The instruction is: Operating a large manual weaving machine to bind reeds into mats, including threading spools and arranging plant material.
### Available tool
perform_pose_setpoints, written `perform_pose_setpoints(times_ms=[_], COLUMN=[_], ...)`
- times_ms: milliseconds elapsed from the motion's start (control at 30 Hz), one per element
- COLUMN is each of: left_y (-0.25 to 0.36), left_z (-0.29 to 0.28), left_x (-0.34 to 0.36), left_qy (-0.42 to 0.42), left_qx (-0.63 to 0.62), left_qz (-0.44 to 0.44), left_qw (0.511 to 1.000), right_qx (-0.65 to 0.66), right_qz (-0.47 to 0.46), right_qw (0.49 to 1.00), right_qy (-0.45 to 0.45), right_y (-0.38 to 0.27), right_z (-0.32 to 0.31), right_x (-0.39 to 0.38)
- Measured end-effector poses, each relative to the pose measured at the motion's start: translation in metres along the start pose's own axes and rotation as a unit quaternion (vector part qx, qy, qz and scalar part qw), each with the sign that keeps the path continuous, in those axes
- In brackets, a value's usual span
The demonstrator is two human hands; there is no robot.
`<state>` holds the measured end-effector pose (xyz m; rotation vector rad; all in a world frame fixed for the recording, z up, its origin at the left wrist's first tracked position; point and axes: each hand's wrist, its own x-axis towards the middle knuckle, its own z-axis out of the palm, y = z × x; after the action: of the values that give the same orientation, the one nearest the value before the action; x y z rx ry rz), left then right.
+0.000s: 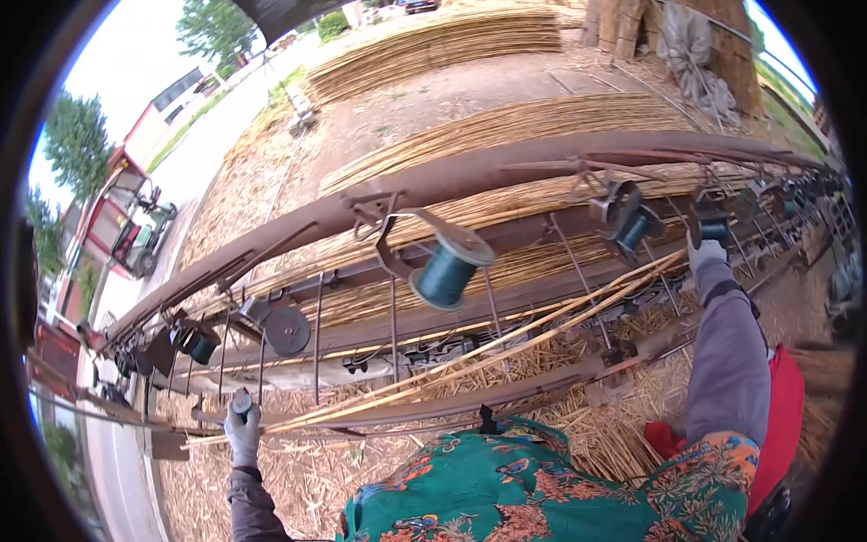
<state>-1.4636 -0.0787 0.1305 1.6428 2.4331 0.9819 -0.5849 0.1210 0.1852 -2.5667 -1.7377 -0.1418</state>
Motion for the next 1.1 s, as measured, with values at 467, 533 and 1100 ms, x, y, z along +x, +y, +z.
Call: perform_pose_setpoints(times_ms=[467,533,1100], left_y=[0.033,0.036,-0.083], left_z=[-0.031,-0.042,-0.191], left_x=[-0.007,-0.004,0.080], left_qy=[-0.023,-0.008,0.208], left_qx=[0.055,0.054,-0.284], left_qz=[-0.011,-0.005,-0.227], left_qw=[0.998,0.998,0.908], right_qx=[0.020,0.053,0.058], right_qz=[-0.623,-0.633,-0.613], right_qw=[0.777,0.765,0.788], right_qy=[-0.087,-0.104,0.010], right_y=[-0.293,-0.291,-0.286], right_z=[-0.007,-0.009,-0.057], right_x=[-0.161,-0.159,-0.084])
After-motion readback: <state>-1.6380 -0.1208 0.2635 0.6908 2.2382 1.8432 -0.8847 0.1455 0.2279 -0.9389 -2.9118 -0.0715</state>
